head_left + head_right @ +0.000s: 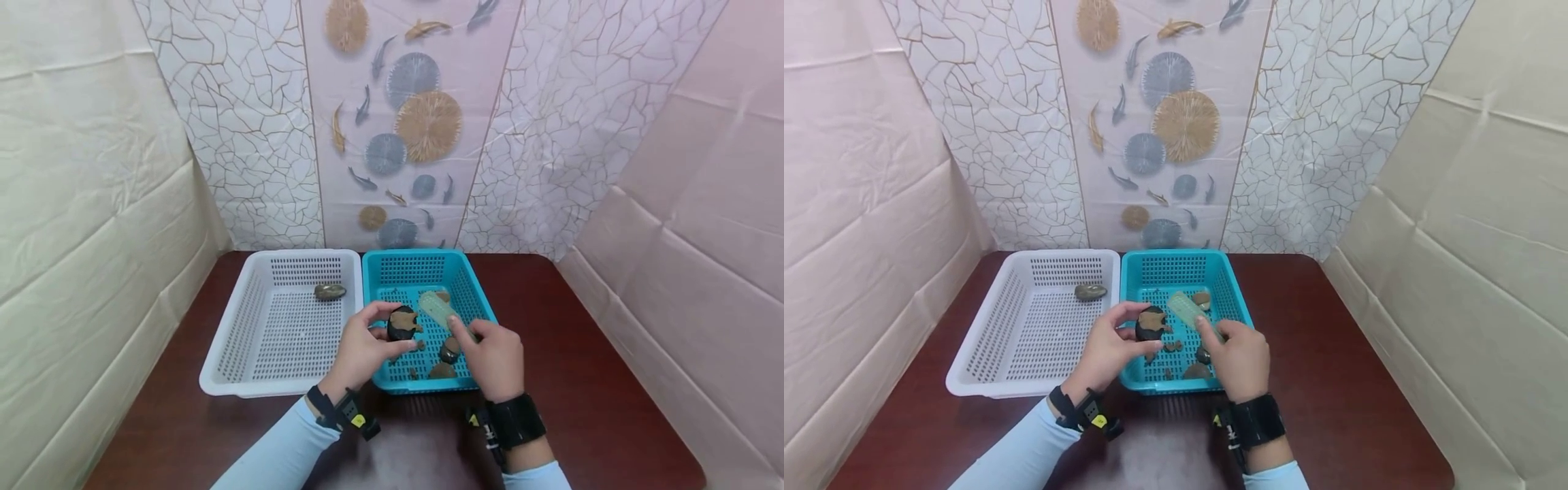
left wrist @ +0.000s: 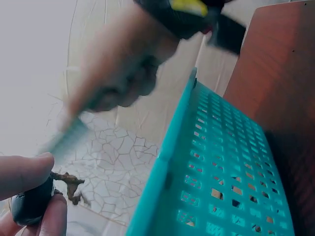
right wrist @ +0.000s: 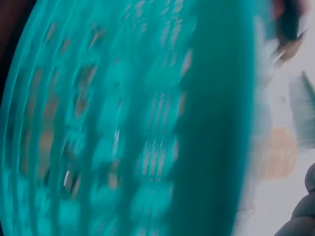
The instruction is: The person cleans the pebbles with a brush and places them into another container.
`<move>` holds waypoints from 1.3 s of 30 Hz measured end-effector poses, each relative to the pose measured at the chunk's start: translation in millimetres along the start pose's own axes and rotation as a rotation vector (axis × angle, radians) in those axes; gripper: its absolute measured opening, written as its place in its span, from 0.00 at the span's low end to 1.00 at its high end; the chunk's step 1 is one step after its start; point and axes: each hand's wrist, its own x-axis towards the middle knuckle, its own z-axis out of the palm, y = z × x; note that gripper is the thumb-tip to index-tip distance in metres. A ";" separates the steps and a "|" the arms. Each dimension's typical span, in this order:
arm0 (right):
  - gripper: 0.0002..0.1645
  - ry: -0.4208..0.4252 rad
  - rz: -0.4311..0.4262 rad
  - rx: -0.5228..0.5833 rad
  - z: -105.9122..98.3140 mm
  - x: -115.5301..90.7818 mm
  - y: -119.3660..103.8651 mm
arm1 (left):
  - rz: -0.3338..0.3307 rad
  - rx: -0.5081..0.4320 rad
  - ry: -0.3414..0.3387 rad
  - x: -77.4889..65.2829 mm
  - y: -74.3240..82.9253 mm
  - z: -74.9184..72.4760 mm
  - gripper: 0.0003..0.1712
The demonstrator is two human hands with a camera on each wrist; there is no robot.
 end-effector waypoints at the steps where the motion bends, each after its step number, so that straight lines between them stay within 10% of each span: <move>1: 0.38 -0.011 -0.017 0.035 0.3 -1.8 -2.1 | 0.002 0.002 0.002 -0.4 0.3 0.4 0.36; 39: 0.40 -0.039 0.016 -0.002 -1.6 -2.1 -0.7 | -0.005 -0.025 -0.072 -1.3 -2.0 2.8 0.36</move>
